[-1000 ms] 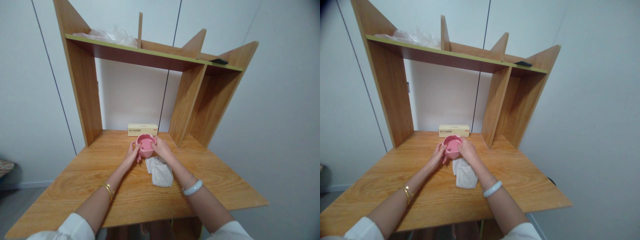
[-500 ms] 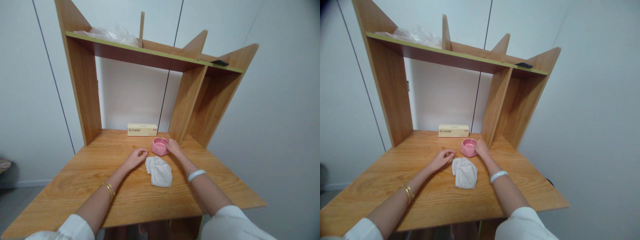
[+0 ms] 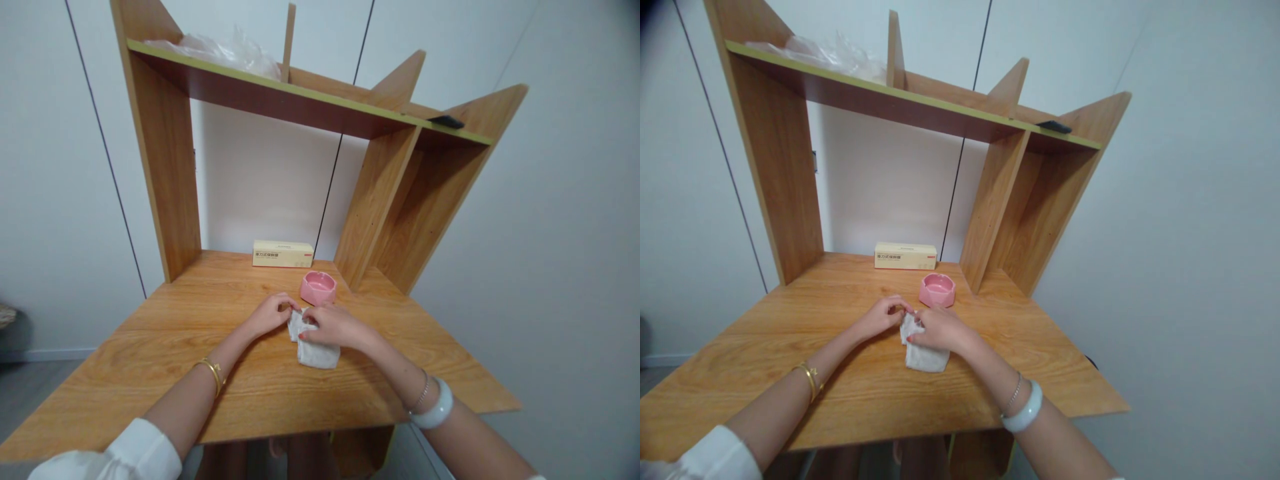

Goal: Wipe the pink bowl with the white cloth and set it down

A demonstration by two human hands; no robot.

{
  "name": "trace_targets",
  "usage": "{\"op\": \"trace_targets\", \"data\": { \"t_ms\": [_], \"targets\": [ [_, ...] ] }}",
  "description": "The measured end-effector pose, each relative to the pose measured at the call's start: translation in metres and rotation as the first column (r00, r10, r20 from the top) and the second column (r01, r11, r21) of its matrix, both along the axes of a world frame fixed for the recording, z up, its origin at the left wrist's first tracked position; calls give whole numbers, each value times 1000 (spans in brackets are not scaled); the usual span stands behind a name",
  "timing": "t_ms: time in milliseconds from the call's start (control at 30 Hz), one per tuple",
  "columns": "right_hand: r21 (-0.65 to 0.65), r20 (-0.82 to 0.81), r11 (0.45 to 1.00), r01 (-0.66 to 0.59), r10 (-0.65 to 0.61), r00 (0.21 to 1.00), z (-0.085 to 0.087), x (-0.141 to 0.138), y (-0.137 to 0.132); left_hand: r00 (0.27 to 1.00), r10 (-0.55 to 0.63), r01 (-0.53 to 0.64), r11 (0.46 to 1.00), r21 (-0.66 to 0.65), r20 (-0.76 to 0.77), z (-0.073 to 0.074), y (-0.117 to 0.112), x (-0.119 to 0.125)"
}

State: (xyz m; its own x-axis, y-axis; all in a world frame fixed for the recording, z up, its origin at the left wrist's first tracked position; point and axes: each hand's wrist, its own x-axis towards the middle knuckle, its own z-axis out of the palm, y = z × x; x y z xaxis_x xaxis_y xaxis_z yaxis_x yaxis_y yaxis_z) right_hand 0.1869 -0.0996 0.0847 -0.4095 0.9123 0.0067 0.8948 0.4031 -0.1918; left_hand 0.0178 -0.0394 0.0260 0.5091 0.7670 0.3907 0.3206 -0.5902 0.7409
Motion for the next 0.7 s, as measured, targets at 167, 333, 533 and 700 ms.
{"op": "trace_targets", "data": {
  "t_ms": [167,333,533,700],
  "targets": [
    [-116,115,988,-105,118,986,5,12,-3,993,-56,61,997,52,-101,-2,-2,2],
    [-176,131,975,-138,162,978,10,30,-7,974,-91,112,989,92,-207,-9,-4,5],
    [-248,-312,961,-124,42,949,25,68,-5,950,-118,159,980,122,-289,-10,-6,6],
    [-200,-676,978,56,-179,715,40,101,-3,924,-145,195,975,108,-354,-2,-13,7]
  ]
}}
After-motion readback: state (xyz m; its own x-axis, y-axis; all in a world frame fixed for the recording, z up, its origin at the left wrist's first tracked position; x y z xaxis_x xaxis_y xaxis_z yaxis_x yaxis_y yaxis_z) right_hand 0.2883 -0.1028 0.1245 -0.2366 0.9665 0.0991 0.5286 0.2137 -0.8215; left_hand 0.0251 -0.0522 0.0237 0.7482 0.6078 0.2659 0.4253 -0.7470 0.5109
